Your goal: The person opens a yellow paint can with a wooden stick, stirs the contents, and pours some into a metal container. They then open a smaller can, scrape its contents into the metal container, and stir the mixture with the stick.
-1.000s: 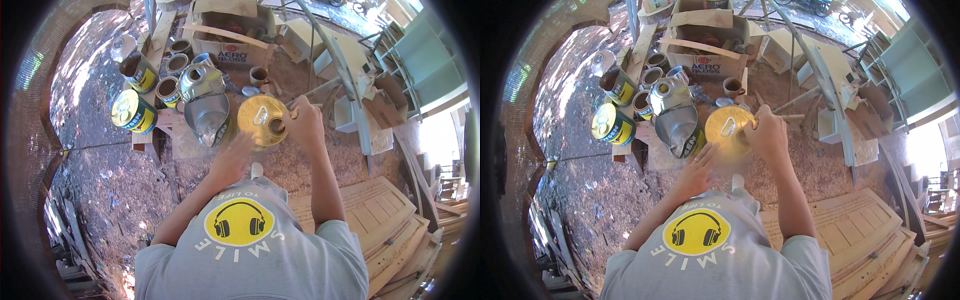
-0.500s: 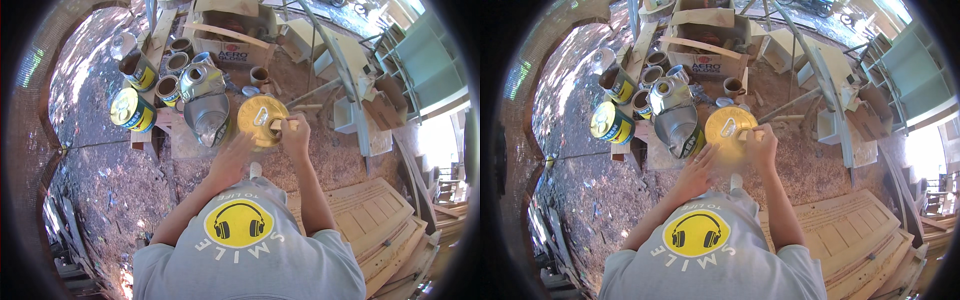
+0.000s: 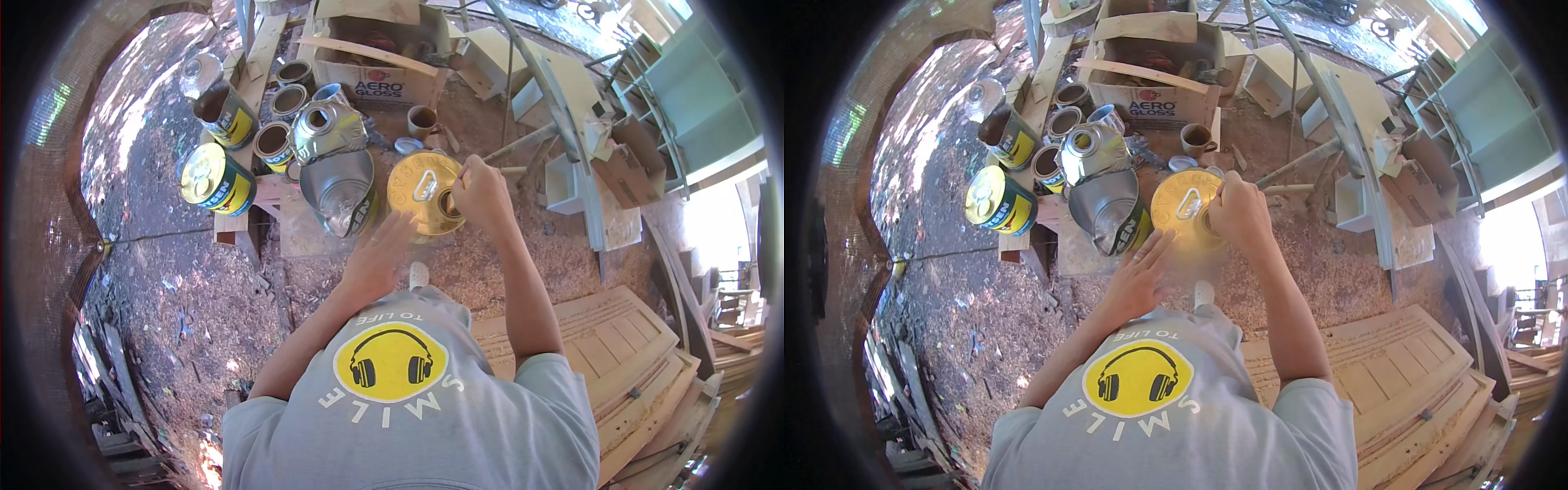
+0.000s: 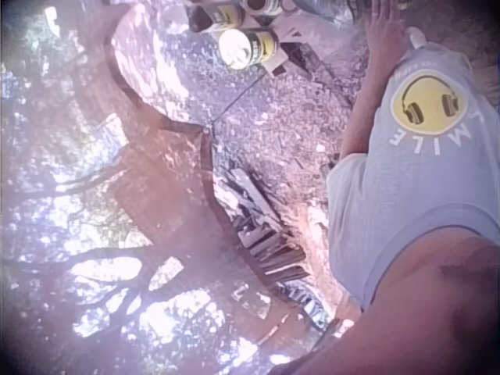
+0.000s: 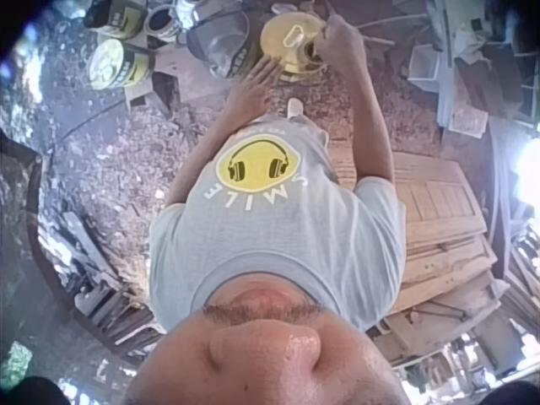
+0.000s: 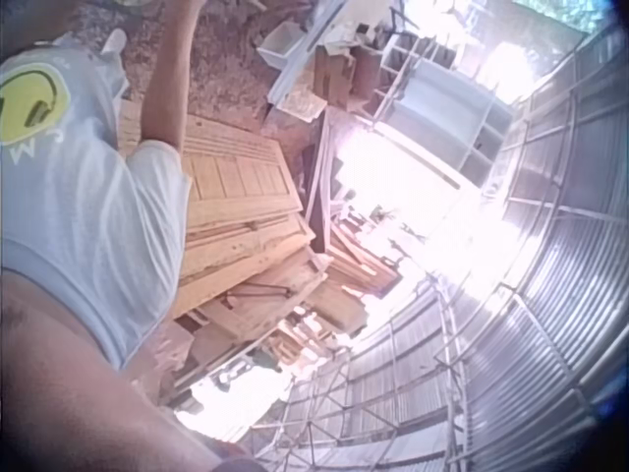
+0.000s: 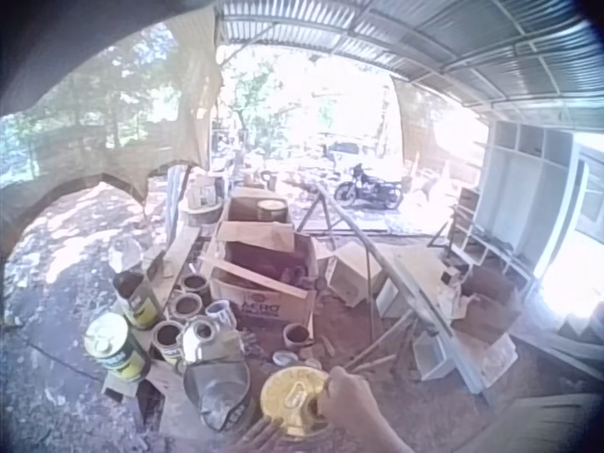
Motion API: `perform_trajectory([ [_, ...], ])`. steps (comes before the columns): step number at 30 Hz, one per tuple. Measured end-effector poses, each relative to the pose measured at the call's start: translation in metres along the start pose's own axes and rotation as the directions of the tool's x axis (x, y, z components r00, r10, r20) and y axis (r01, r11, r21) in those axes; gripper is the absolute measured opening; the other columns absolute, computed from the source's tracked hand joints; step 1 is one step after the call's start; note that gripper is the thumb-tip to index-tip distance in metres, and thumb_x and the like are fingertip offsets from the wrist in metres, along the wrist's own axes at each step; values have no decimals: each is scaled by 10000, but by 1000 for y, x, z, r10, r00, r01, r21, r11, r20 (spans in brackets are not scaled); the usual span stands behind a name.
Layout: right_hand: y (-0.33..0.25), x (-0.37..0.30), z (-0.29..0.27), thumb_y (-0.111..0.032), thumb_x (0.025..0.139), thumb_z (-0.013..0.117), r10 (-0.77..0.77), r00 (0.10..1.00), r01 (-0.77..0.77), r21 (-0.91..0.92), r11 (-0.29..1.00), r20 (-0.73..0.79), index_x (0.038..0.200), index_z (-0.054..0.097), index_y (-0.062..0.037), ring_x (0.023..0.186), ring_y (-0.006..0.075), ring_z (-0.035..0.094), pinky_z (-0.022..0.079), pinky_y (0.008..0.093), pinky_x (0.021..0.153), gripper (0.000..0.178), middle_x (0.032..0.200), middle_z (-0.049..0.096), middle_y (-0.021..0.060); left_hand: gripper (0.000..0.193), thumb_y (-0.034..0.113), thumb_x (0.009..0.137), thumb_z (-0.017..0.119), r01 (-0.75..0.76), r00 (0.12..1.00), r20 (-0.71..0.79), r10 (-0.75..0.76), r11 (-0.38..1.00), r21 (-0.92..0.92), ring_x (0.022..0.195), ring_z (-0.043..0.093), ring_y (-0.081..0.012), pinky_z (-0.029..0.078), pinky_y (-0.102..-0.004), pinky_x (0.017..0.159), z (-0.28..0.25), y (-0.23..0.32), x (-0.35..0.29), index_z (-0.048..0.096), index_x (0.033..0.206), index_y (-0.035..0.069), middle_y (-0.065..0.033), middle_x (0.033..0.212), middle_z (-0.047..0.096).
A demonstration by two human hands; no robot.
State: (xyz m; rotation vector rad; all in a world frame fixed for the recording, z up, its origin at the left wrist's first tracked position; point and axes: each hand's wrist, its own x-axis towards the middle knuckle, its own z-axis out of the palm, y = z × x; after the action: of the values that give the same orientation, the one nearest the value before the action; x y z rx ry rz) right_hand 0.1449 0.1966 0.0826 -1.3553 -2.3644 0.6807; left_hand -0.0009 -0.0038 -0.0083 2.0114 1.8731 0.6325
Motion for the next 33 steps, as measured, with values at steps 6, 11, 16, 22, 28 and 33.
perform_trajectory([
  [6,-2,-3,1,-129,882,622,32,999,-33,-55,998,-18,953,662,14,932,464,699,545,515,831,164,892,723,267,972,246,806,848,-15,1000,-9,15,1000,-15,1605,237,-308,312,-510,1235,2,-1,0,348,1620,64,-85,1722,298],
  [11,-2,-4,3,-126,879,641,36,999,-40,-110,993,-36,949,665,3,931,462,701,541,530,828,149,897,726,265,957,247,808,846,-24,1000,-19,24,1000,-19,1601,247,-312,320,-511,1230,2,-2,1,364,1614,61,-89,1718,309],
  [16,-18,-13,-19,-116,876,649,31,994,-39,-80,996,-103,944,662,2,894,463,700,541,527,818,137,861,722,250,948,248,811,842,-23,1000,-12,23,1000,-17,1597,257,-318,325,-513,1227,1,-3,1,370,1610,56,-95,1716,311],
  [22,-20,-26,-41,-106,875,685,-14,970,27,49,998,-242,907,648,-6,816,438,713,549,506,761,111,804,718,232,930,247,825,828,-25,1000,-13,25,1000,-15,1597,258,-317,325,-513,1227,2,-3,0,369,1609,53,-103,1716,310],
  [28,19,-28,-4,-130,884,717,101,970,-20,340,940,-222,943,645,16,737,323,756,580,410,681,173,779,720,196,864,208,853,783,-34,999,-15,34,999,-10,1592,271,-313,350,-505,1210,-1,-1,1,379,1600,53,-111,1710,318],
  [33,37,-23,27,-138,909,714,244,967,-177,507,844,-70,982,639,30,658,223,763,590,343,594,198,788,728,175,859,258,885,774,-19,1000,3,19,1000,-7,1595,264,-315,316,-512,1235,-2,0,4,363,1613,61,-103,1715,311],
])
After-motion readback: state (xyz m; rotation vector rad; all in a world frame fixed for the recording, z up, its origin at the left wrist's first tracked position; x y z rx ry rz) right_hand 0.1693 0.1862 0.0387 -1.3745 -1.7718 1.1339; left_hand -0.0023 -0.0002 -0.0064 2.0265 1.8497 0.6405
